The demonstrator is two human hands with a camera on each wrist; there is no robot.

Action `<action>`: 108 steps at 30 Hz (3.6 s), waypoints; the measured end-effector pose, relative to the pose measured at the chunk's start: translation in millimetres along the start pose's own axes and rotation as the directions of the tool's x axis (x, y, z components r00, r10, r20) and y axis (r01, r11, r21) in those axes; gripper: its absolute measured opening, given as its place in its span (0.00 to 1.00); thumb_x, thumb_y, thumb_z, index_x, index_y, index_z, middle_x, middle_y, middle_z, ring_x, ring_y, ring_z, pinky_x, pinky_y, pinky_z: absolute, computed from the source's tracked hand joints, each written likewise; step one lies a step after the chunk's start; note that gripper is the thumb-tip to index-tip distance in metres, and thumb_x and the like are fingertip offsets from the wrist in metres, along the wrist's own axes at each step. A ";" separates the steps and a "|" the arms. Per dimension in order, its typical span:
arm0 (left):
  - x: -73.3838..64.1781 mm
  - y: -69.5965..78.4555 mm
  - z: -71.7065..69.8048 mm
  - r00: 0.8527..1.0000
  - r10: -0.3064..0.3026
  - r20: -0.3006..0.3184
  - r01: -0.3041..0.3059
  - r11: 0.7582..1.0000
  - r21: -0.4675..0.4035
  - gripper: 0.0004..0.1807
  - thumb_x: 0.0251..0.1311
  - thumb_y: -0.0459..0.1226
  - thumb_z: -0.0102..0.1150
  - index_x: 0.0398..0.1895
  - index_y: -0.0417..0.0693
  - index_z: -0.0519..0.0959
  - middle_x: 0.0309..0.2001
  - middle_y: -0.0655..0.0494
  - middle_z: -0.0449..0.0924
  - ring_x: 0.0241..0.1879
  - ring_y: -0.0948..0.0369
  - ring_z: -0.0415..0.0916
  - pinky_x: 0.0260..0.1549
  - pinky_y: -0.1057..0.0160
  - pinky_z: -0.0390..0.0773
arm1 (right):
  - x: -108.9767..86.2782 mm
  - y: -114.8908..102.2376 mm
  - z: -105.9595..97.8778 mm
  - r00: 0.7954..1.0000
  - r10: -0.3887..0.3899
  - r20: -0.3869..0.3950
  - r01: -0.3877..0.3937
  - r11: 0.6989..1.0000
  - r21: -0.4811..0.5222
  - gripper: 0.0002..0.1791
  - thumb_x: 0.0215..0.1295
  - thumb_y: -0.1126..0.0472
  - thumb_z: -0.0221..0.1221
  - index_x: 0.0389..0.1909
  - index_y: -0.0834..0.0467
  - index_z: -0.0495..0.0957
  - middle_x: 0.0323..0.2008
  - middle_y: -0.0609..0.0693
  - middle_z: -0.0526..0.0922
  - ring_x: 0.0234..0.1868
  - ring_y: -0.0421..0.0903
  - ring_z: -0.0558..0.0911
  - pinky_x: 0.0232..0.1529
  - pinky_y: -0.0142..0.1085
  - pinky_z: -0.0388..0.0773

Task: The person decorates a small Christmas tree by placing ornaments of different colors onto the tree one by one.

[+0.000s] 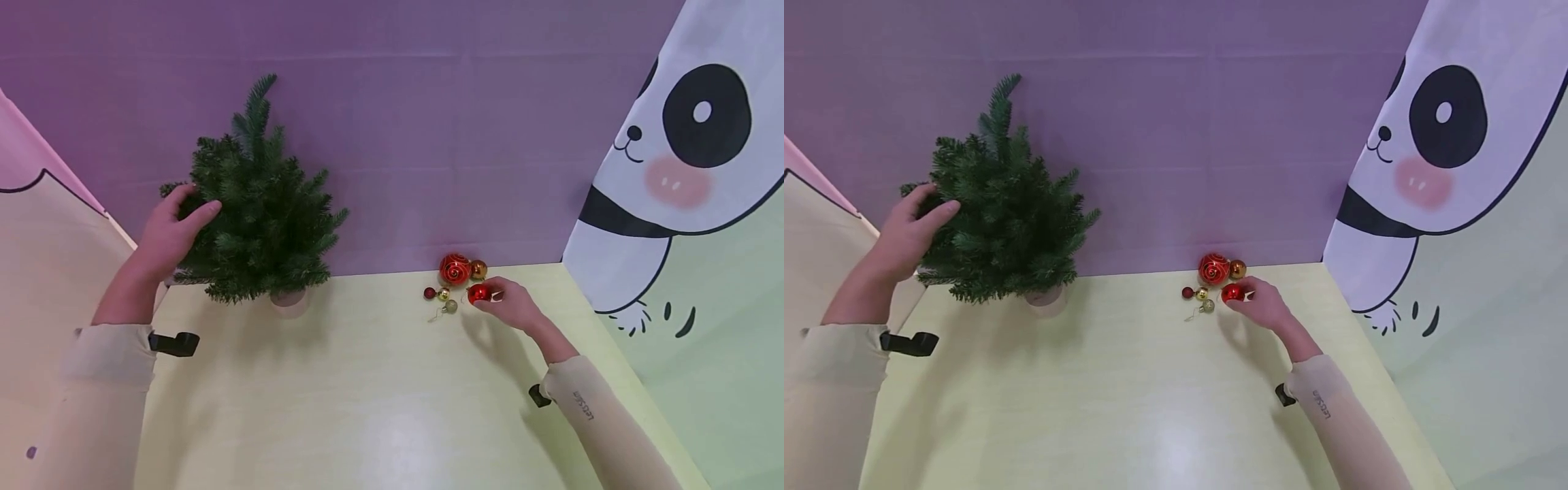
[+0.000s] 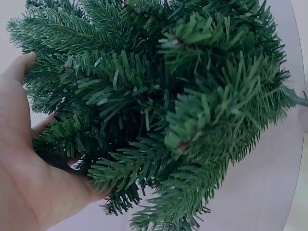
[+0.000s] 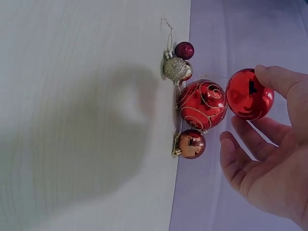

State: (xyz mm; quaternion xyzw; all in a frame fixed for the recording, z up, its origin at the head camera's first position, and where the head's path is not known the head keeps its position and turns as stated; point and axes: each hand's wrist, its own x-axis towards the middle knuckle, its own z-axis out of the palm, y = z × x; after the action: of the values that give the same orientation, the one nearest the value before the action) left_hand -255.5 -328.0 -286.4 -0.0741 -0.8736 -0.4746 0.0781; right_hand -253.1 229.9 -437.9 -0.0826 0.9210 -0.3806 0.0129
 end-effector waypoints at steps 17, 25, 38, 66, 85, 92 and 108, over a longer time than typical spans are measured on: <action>1.0 3.1 15.1 0.986 0.161 -0.036 -0.158 0.984 0.079 0.15 0.70 0.45 0.53 0.47 0.43 0.69 0.26 0.53 0.62 0.24 0.58 0.59 0.25 0.61 0.60 | 0.6 -13.2 2.0 1.000 -0.021 -0.001 0.021 1.000 0.010 0.22 0.60 0.58 0.66 0.52 0.65 0.77 0.42 0.57 0.81 0.45 0.56 0.79 0.46 0.46 0.76; -6.1 12.3 17.0 0.987 0.157 0.029 -0.160 0.980 0.116 0.19 0.70 0.45 0.52 0.54 0.41 0.68 0.31 0.51 0.66 0.28 0.58 0.62 0.26 0.62 0.63 | 1.2 -11.9 4.5 1.000 -0.013 0.010 0.013 1.000 0.026 0.23 0.62 0.57 0.66 0.53 0.65 0.76 0.44 0.57 0.81 0.46 0.56 0.78 0.45 0.45 0.77; 1.3 7.0 15.7 0.997 0.077 -0.003 -0.077 0.991 -0.107 0.12 0.70 0.44 0.52 0.49 0.50 0.67 0.41 0.63 0.67 0.40 0.64 0.65 0.37 0.68 0.65 | -0.8 -8.6 1.6 0.999 0.027 0.029 -0.029 0.998 0.048 0.22 0.61 0.57 0.66 0.53 0.63 0.76 0.44 0.56 0.80 0.44 0.54 0.81 0.40 0.40 0.79; -19.4 30.9 24.3 0.999 -0.033 -0.019 0.034 0.998 0.049 0.48 0.67 0.56 0.51 0.78 0.52 0.36 0.77 0.49 0.27 0.74 0.45 0.28 0.62 0.31 0.43 | 26.5 3.3 9.0 0.988 -0.007 0.154 -0.009 0.995 0.103 0.25 0.62 0.55 0.65 0.56 0.64 0.75 0.46 0.58 0.79 0.42 0.52 0.80 0.39 0.39 0.78; -20.2 39.1 16.9 0.994 0.035 -0.105 -0.024 0.994 0.108 0.42 0.67 0.53 0.53 0.78 0.59 0.46 0.76 0.46 0.33 0.71 0.40 0.43 0.60 0.32 0.51 | 35.6 12.8 0.0 0.983 -0.013 0.181 -0.004 0.996 0.091 0.25 0.63 0.54 0.65 0.56 0.64 0.75 0.47 0.57 0.79 0.42 0.51 0.79 0.40 0.39 0.77; -20.0 41.2 16.4 0.999 -0.050 -0.021 0.051 0.994 0.098 0.45 0.67 0.58 0.48 0.79 0.57 0.40 0.77 0.49 0.29 0.73 0.40 0.33 0.62 0.30 0.44 | 37.6 4.1 -1.3 0.984 -0.068 0.165 0.045 0.989 0.142 0.25 0.63 0.56 0.65 0.57 0.64 0.75 0.47 0.58 0.79 0.40 0.50 0.81 0.39 0.40 0.78; -21.0 36.9 16.2 0.996 -0.083 0.012 0.082 0.996 0.041 0.44 0.69 0.57 0.45 0.79 0.57 0.36 0.77 0.52 0.25 0.74 0.46 0.25 0.64 0.33 0.38 | 54.6 -30.4 -5.5 0.980 -0.158 0.122 0.132 0.971 0.199 0.24 0.63 0.58 0.65 0.58 0.63 0.75 0.47 0.58 0.79 0.42 0.54 0.80 0.41 0.41 0.78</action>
State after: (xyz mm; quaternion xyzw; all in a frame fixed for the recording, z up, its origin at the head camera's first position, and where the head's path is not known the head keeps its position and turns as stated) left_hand -228.6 -295.7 -269.2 -0.0395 -0.8858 -0.4593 0.0539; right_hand -303.1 203.7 -410.5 -0.1741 0.8688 -0.4602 0.0560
